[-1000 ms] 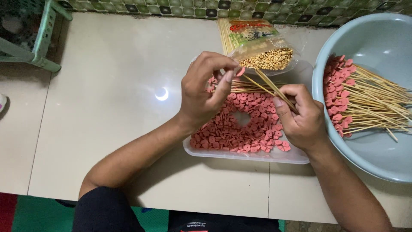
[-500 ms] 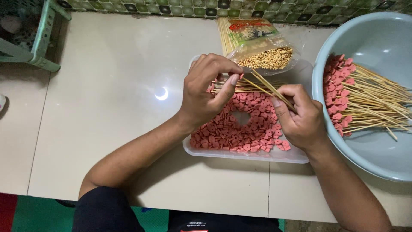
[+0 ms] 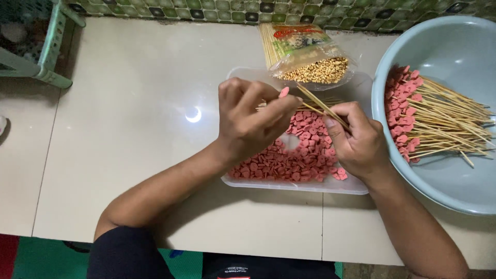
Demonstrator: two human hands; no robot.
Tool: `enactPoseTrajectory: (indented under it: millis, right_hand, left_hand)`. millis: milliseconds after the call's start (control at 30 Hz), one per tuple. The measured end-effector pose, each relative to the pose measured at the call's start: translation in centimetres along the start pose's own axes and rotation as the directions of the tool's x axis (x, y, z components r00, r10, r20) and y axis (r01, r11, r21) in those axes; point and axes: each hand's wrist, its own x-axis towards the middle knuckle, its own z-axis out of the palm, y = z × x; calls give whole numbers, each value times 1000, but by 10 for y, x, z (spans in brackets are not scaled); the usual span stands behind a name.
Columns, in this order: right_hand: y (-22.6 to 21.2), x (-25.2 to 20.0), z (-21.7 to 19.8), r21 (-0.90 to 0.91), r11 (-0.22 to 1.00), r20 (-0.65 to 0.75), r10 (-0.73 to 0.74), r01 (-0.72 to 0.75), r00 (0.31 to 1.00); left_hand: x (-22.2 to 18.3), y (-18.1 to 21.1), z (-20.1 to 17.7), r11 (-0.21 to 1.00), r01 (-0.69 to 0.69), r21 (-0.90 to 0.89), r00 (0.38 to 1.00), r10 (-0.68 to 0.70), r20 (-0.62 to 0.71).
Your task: Skewering small pink food pieces onto wooden sticks and placing them in a bowl
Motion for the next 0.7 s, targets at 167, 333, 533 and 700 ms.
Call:
enactPoseTrajectory:
  millis: [167, 333, 533, 700]
  right_hand:
    - [1, 0, 1, -22, 999, 20, -29, 29, 999]
    - [-11, 5, -4, -88, 993, 0, -76, 75, 997]
    - [-28, 12, -12, -252, 906, -183, -389, 339, 903]
    - [-4, 0, -6, -444, 845, -103, -379, 299, 920]
  left_hand:
    - [11, 5, -7, 989, -78, 125, 996, 70, 63]
    - [4, 3, -4, 974, -125, 187, 989, 108, 101]
    - [-5, 0, 7, 980, 6, 201, 985, -40, 166]
    - [-10, -10, 13, 993, 61, 99, 985, -76, 155]
